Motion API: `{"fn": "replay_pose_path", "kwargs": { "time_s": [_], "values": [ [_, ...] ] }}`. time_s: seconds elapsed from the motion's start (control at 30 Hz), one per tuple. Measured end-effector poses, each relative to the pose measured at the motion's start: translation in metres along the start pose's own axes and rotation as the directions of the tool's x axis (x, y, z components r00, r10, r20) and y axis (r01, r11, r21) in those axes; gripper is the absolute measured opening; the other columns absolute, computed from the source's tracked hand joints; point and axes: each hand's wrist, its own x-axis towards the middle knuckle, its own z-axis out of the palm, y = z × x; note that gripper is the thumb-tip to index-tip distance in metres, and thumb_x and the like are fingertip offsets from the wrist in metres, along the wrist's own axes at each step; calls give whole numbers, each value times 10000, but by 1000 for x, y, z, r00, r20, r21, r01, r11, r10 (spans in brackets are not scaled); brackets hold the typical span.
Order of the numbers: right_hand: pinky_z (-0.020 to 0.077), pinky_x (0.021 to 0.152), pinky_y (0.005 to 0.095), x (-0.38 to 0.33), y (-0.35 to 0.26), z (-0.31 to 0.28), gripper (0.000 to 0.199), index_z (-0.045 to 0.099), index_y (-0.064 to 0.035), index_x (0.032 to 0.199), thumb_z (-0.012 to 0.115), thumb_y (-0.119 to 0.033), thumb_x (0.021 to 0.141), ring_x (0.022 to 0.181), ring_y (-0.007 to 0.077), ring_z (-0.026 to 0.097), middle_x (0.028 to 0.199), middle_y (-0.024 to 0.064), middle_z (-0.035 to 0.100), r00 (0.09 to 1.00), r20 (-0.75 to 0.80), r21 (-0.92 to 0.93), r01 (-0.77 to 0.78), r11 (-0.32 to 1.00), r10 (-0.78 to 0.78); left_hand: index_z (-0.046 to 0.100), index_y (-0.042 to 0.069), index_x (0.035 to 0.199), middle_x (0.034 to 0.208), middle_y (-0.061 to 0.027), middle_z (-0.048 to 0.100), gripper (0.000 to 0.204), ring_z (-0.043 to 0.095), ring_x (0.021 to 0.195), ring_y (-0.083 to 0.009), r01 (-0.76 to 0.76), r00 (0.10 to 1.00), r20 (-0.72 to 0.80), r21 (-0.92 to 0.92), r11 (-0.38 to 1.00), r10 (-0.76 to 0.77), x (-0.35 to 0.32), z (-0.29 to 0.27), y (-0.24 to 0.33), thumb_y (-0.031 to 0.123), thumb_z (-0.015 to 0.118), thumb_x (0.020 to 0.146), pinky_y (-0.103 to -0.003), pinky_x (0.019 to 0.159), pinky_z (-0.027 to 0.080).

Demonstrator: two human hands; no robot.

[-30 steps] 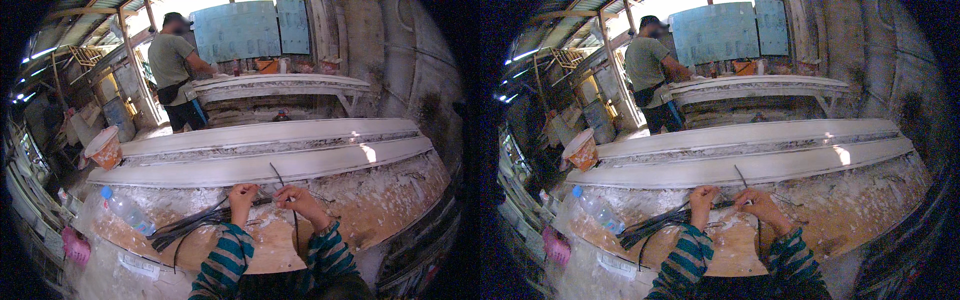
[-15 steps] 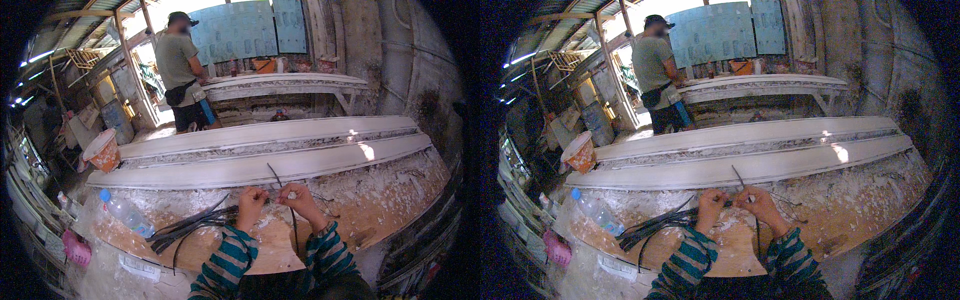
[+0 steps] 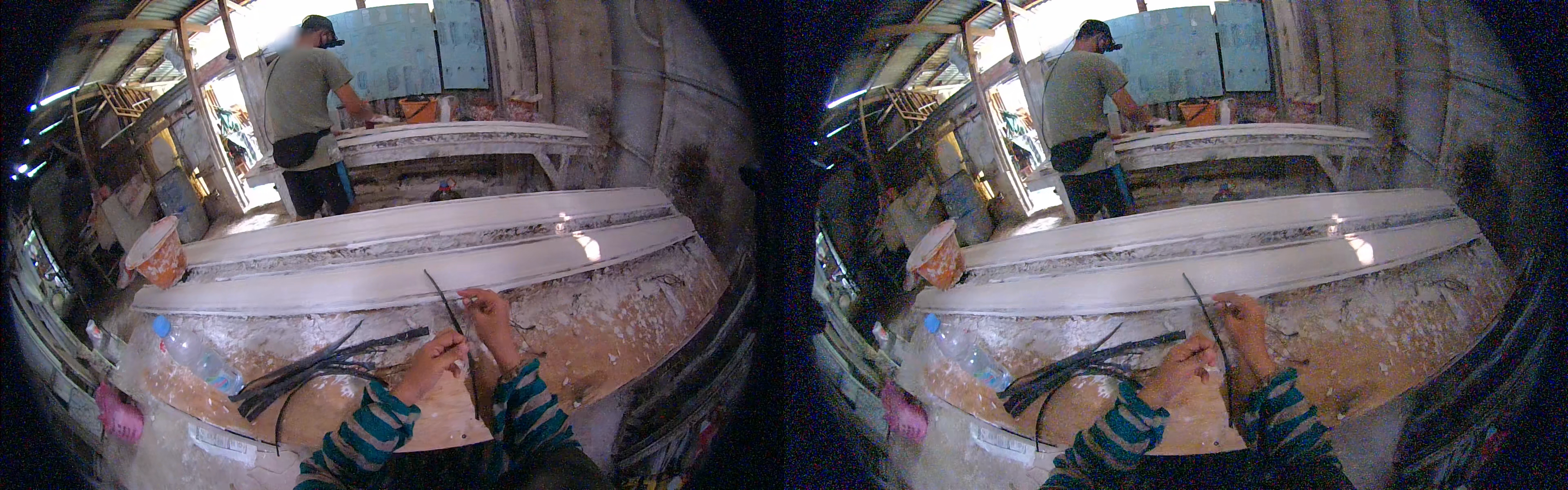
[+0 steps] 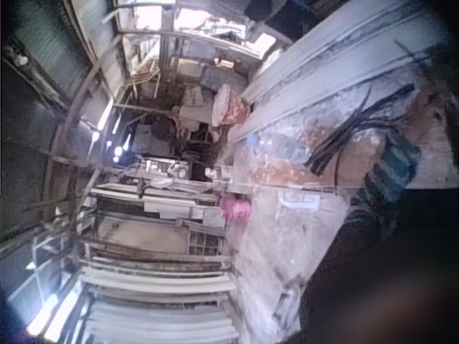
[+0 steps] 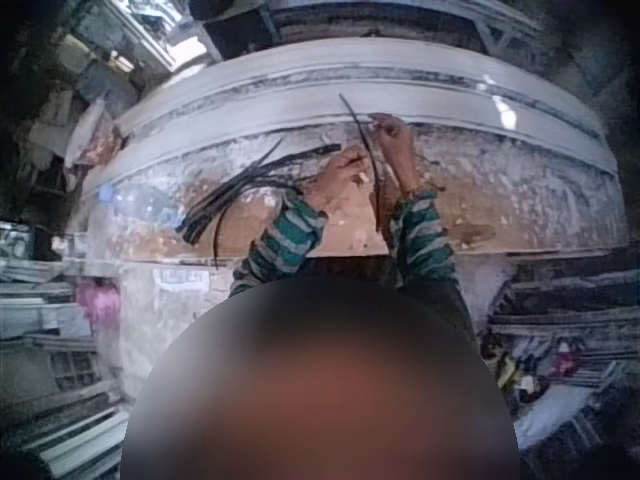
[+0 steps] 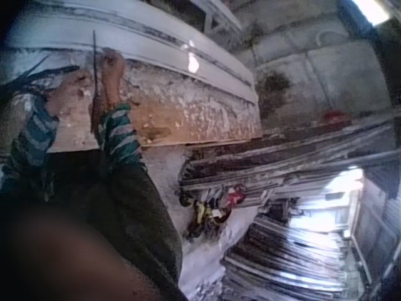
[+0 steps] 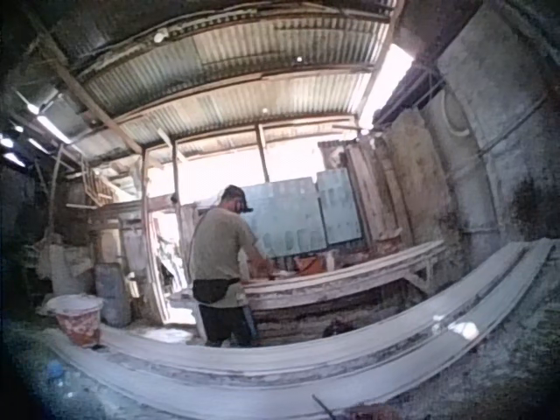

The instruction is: The person repeatedly picks up black cable strips and peels off thin layers by hand, accumulating a small pile of stripped material on the workbench. The person handles the cables one at a time and continues the peeling motion throughout the clip.

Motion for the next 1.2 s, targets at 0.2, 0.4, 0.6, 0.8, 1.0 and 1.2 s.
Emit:
{"fn": "replay_pose_path", "kwargs": {
  "time_s": [0.2,0.4,0.6,0.8,1.0,1.2],
  "values": [
    [407,572,259,-2,8,-2,50,642,-51,771,634,-98,757,587,145,488,746,69,574,998,-66,-251,-5,968,-11,537,96,921,786,25,515,147,509,726,-84,-29,1000,5,-74,997,30,8,-17,-7,208,575,834,-214,533,425],
    [413,578,274,2,11,-9,115,642,-48,684,680,-149,721,612,162,516,624,54,565,984,22,-265,178,948,-178,575,90,874,757,19,555,150,506,658,-83,-61,904,-412,145,987,117,17,-57,9,200,630,788,-212,509,415],
    [469,624,353,-9,-24,-6,240,665,-68,762,653,-306,739,661,261,603,720,95,633,878,453,-75,-137,988,157,562,103,855,779,25,540,97,491,651,-66,-140,810,-578,-25,990,100,13,-78,19,197,572,833,-208,502,413],
    [464,623,371,-25,-57,12,211,640,-81,750,576,-277,793,703,298,584,743,112,605,788,610,-82,162,983,-79,555,99,846,756,30,518,117,491,631,-67,-158,750,-654,-32,987,99,15,-88,12,211,583,829,-214,478,412],
    [440,574,342,-28,-66,16,134,609,-50,731,608,-181,760,659,283,557,701,102,566,741,635,-121,373,920,-218,559,83,846,696,31,506,122,484,592,-67,-165,715,-693,-34,986,95,19,-93,2,198,594,823,-213,460,404],
    [465,624,324,-11,-44,-15,106,644,-64,789,598,-157,766,692,249,593,759,88,620,692,721,-135,186,973,-32,555,98,885,706,33,531,106,503,604,-73,-33,812,-575,121,992,97,18,-80,12,193,561,840,-224,477,400]
  ]
}}
